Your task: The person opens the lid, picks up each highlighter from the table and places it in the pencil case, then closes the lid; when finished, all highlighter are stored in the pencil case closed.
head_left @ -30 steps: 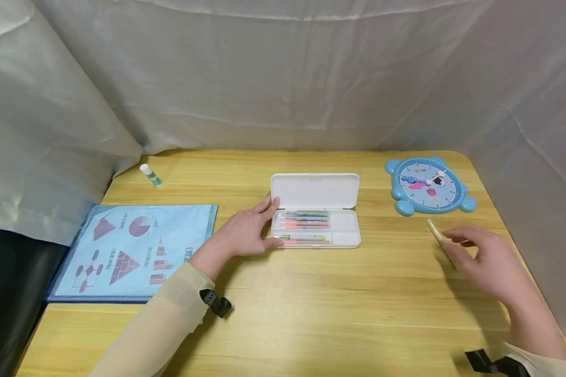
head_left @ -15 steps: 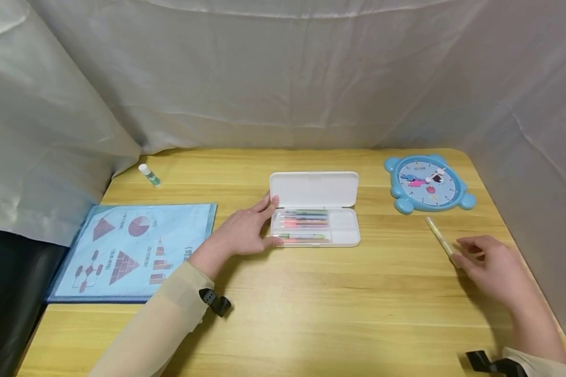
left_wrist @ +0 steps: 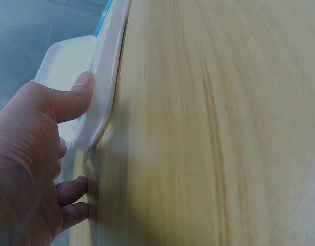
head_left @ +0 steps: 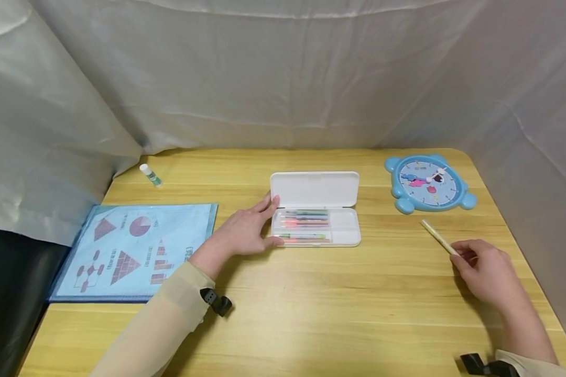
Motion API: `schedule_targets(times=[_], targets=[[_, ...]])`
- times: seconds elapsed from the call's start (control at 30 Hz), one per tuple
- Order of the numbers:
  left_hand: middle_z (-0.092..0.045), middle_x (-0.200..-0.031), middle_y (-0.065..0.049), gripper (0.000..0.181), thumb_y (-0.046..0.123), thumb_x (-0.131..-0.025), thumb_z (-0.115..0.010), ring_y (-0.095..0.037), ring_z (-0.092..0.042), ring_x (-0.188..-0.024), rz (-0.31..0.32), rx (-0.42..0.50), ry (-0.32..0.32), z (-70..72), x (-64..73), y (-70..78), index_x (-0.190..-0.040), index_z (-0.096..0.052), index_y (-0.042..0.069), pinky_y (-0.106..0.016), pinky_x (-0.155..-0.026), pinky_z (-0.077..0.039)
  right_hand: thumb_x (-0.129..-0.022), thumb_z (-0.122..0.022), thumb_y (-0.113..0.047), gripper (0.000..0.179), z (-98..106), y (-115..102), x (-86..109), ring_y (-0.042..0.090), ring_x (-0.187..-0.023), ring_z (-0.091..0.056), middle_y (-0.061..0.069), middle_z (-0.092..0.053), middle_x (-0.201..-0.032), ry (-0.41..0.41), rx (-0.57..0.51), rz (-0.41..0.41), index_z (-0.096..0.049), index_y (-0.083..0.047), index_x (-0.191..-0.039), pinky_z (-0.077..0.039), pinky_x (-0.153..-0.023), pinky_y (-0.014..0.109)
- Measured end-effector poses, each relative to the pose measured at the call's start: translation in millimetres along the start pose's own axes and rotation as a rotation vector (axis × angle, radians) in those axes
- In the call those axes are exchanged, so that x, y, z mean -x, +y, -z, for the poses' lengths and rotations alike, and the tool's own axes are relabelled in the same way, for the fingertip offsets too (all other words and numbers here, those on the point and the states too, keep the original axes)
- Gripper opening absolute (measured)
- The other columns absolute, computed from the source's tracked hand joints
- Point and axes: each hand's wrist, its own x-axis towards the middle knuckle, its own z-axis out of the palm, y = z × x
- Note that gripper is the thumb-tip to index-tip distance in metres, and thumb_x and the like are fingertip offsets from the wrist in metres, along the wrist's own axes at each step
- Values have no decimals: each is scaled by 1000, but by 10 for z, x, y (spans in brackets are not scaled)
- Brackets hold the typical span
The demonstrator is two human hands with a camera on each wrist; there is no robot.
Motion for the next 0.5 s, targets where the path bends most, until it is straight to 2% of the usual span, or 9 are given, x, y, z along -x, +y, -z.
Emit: schedule_targets(times=[0.13, 0.2, 0.4, 0.5], targets=[[-4, -176, -6, 109, 72, -95, -62, -36, -71, -109, -1, -2, 2, 1, -7, 3, -169, -6, 17, -59, -107, -47, -95, -76, 1, 19, 56, -10, 9, 2, -73, -56, 13, -69, -90, 17, -37, 3, -72, 8, -111, -45, -61, 14], [-4, -175, -7, 109, 73, -94, -62, -38, -68, -116, -2, -5, 6, 2, -10, 2, -169, -7, 16, -59, -107, -47, -94, -75, 3, 18, 89, -29, 4, -3, -73, -54, 14, -69, -90, 37, -61, 10, -72, 8, -112, -44, -61, 12], [-4, -175, -9, 110, 74, -94, -62, -38, -68, -117, -3, -8, 7, 4, -9, 5, -169, -7, 15, -55, -104, -50, -90, -76, 9, 20, 182, -139, -53, -9, -76, -53, 16, -70, -88, 128, -118, 82, -73, 8, -110, -43, -68, 5], [-3, -175, -9, 110, 74, -94, -62, -39, -66, -121, -2, -7, 4, -2, -6, 6, -169, -7, 15, -57, -106, -48, -91, -78, 6, 19, 233, -237, -90, -12, -78, -51, 13, -71, -88, 152, -103, 106, -75, 4, -109, -42, -69, 7]])
